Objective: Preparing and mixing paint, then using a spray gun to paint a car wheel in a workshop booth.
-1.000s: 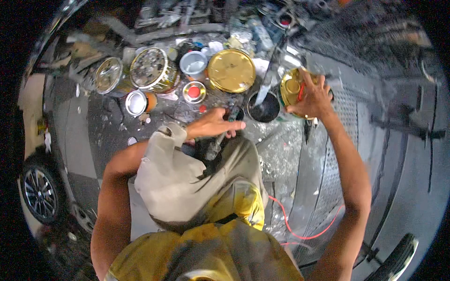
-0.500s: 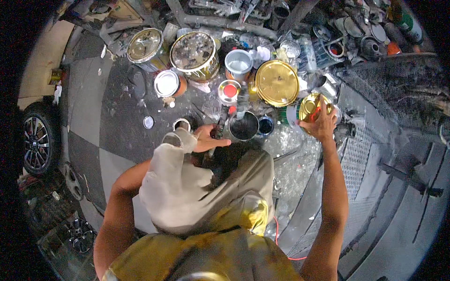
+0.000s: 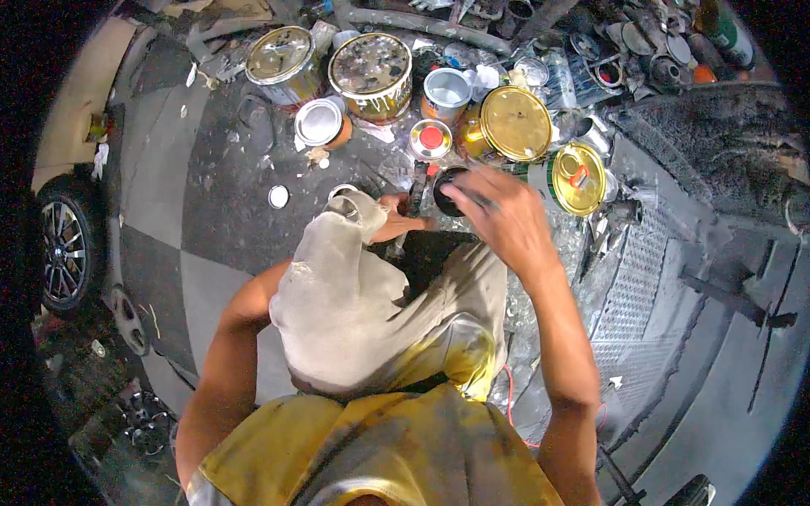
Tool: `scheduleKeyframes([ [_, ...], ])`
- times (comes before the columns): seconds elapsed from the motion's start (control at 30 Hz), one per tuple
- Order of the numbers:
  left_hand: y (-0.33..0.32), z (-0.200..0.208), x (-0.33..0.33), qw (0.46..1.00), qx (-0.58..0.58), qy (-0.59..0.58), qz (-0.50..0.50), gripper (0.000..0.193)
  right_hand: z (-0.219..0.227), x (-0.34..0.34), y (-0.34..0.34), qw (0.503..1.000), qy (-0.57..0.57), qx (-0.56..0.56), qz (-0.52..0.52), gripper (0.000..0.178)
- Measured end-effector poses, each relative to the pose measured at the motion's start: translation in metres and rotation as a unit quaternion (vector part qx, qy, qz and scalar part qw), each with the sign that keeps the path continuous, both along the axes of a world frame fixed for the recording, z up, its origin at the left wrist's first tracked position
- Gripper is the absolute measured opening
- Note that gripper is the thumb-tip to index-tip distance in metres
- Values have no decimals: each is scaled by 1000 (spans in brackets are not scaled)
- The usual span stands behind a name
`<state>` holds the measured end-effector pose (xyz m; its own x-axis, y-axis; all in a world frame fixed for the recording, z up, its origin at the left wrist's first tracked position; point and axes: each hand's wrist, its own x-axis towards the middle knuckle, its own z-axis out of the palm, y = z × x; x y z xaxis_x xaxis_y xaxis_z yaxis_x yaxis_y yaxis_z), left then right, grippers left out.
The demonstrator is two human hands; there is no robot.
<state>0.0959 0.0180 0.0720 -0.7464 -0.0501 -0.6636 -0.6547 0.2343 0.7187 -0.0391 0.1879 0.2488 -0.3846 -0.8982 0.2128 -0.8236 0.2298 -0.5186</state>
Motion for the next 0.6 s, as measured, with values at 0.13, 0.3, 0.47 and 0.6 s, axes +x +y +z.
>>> scheduleKeyframes([
  [0.13, 5, -44, 12, 994, 73, 59, 54, 66, -2, 39, 37, 985, -104, 7, -139, 19],
  [0.3, -9, -22, 19, 998, 9, 65, -20, 54, 4, 57, 39, 984, -86, -4, -154, 20],
  [0.47, 5, -25, 26, 997, 67, 39, 15, 56, -21, 63, 48, 982, -136, 0, -128, 17],
  [0.6, 8, -49, 21, 999, 44, -15, 6, 54, -29, 57, 44, 978, -112, 35, -173, 18],
])
